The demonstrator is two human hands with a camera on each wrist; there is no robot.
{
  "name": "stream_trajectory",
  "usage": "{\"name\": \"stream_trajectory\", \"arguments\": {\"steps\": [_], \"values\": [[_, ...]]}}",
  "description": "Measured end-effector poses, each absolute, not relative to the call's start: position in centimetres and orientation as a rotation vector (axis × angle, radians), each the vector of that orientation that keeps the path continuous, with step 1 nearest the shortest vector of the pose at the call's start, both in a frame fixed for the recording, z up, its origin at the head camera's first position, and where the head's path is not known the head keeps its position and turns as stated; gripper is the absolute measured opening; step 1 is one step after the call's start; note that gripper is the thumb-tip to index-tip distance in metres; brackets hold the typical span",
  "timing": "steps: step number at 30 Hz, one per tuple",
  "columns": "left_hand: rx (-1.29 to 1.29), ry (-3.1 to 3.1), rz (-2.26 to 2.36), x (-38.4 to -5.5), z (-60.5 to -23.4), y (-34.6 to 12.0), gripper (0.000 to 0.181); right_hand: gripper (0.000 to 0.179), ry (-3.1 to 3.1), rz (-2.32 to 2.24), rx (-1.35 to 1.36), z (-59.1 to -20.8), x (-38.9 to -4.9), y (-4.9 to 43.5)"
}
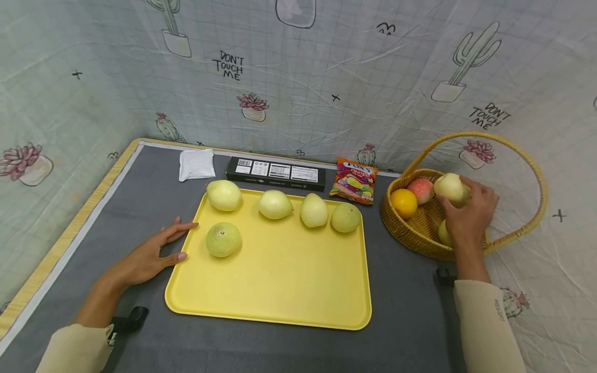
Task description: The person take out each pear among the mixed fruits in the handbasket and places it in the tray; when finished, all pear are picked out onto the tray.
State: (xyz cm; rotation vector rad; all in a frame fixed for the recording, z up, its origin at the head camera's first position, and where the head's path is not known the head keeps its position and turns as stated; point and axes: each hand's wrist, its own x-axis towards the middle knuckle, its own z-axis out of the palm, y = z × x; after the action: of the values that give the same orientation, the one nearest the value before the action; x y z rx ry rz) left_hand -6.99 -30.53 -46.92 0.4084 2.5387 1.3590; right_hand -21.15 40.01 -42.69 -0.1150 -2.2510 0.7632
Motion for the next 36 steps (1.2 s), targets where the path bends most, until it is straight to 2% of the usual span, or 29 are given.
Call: {"name": "stream_trajectory", "arguments": {"steps": [14,29,36], "values": [[0.45,2.543,1.367,-6.8,-47.0,-30.8,0.069,0.059,-2.043,0.816,-0.08,-41.6,-19.6,37.9],[0.447,2.552,1.356,-7.2,-47.1,-30.6,0.07,0.061,-1.997,0.926,0.222,-36.1,-15.8,28.7],[0.456,2.553,1.361,-7.2,-47.2,-30.6,0.069,0.064,-1.983,0.962,0.364,-35.3,-14.6,26.1]]}}
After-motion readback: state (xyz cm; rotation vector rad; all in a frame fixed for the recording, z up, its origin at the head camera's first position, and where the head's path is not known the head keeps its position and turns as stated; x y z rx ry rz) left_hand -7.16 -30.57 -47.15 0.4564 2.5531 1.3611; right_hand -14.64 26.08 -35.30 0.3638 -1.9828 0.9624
